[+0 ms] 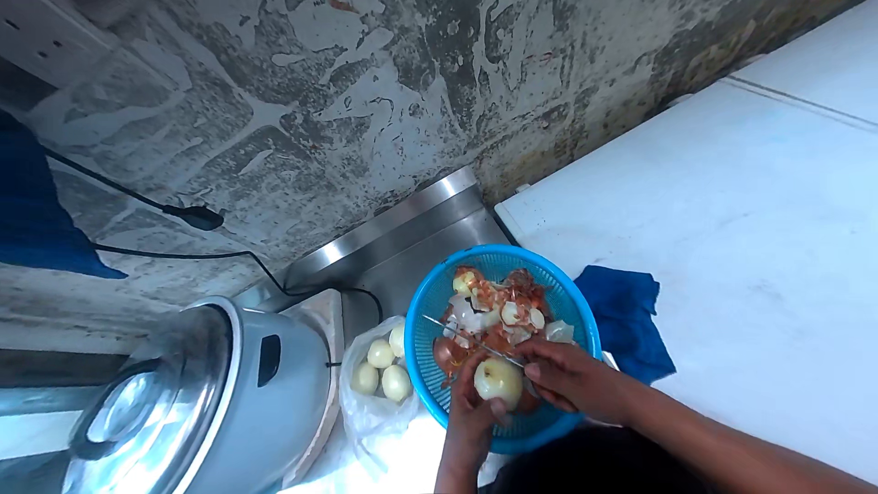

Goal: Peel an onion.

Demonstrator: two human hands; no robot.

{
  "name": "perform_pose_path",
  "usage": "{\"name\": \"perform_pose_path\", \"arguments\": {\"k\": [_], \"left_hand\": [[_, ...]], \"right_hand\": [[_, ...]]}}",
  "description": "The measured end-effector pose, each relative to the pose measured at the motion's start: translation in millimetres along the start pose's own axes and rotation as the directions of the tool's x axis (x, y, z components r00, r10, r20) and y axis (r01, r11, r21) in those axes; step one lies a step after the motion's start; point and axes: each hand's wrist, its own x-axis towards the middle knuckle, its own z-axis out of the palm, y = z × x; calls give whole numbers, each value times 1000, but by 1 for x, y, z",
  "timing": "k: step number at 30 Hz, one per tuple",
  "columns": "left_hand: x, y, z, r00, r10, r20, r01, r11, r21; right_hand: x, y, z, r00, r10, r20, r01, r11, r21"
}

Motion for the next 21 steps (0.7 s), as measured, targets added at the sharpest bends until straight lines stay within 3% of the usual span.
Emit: {"name": "perform_pose_path", "arguments": {"k": [4, 6, 9, 12, 14, 16, 18, 21], "left_hand": [[3, -1, 0, 998, 29, -49, -29, 1000, 3], [3, -2, -1, 995, 71, -65, -69, 997, 22], [1, -6, -1, 985, 139, -106, -124, 982, 140], [-1, -10, -1, 964, 200, -174, -155, 958, 240], [-2, -10, -2, 966, 193, -174, -156, 966, 206], [-5, -10, -3, 979, 108, -172, -102, 994, 41], [-8, -11, -5, 989, 7, -147, -32, 986, -165], [-3, -5, -6, 997, -24, -68, 7, 973, -231]], "right_hand": [[3, 7, 10, 973, -178, -145, 169, 983, -67], [4, 8, 15, 938, -298, -180, 265, 947, -183], [3, 6, 17, 899, -404, -170, 323, 873, -366], [1, 2, 16, 880, -453, -143, 362, 834, -418], [-2, -4, 17, 881, -462, -100, 401, 843, -359], [-4, -9, 18, 895, -443, -55, 420, 878, -231], [-5, -8, 21, 919, -392, -39, 387, 916, -102], [-1, 3, 23, 951, -303, -52, 303, 953, -21]]}}
